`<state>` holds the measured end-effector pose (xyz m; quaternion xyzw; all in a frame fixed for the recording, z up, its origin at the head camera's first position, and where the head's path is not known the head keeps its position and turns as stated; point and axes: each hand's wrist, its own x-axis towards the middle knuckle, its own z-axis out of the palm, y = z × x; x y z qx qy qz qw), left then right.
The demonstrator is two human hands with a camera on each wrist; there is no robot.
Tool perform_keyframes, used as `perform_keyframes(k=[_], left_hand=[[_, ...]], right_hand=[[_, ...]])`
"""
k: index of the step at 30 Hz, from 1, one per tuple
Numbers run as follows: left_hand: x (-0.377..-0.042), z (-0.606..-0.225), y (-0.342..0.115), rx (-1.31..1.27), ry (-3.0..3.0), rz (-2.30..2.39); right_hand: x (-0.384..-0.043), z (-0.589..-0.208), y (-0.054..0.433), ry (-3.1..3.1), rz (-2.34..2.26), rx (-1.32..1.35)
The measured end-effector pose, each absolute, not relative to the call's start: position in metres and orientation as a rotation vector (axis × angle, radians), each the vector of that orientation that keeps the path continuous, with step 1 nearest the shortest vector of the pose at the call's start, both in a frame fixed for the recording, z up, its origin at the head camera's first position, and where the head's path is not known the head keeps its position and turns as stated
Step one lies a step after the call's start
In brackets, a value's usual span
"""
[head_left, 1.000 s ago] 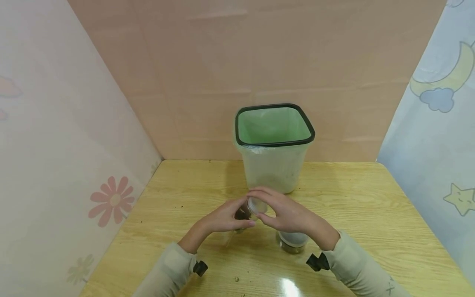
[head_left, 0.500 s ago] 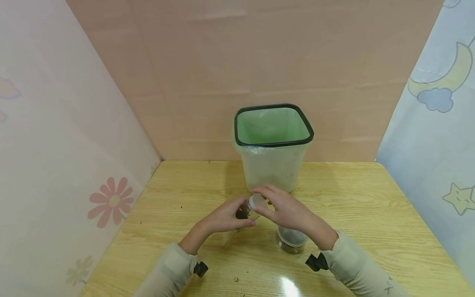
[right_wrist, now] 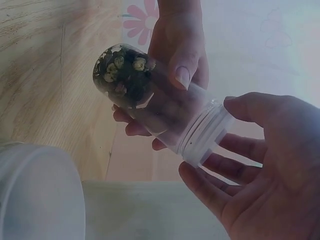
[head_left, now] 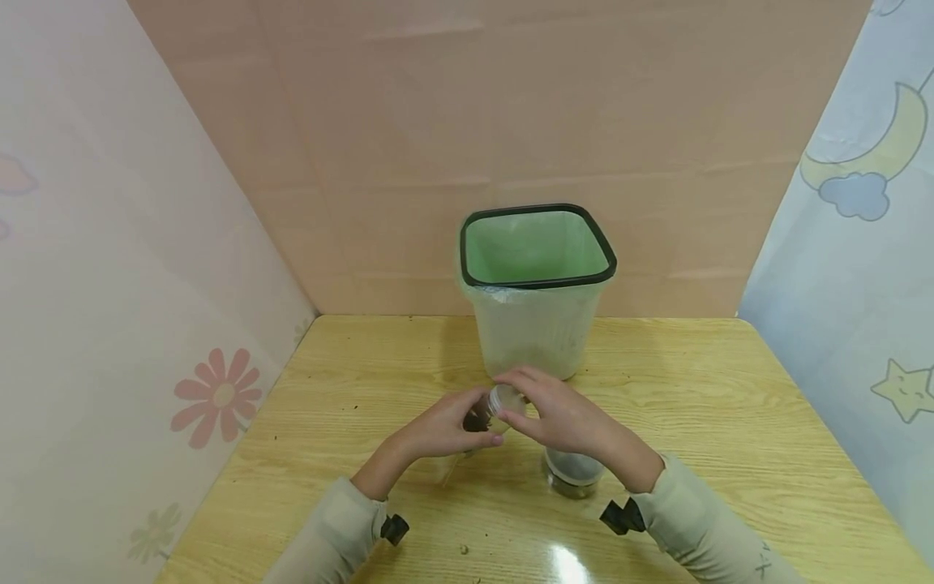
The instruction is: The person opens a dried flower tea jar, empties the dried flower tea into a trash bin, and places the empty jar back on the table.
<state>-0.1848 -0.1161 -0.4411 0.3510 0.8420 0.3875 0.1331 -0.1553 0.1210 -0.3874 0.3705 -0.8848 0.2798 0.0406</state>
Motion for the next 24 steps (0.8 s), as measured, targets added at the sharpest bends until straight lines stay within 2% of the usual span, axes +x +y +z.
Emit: perform_keyframes(k=[14, 24], left_hand=[[-0.1845, -0.4404, -0.1207, 1.071, 2.405, 1.106], [-0.1837, -0.4381, -0.1194, 1.040, 2.434, 1.103]], right_hand=[[-0.1563, -0.3864, 0.1186, -2.627, 0.805, 1.292], [-0.1559, -0.3862, 0.1201, -2.601, 0.803, 1.282]])
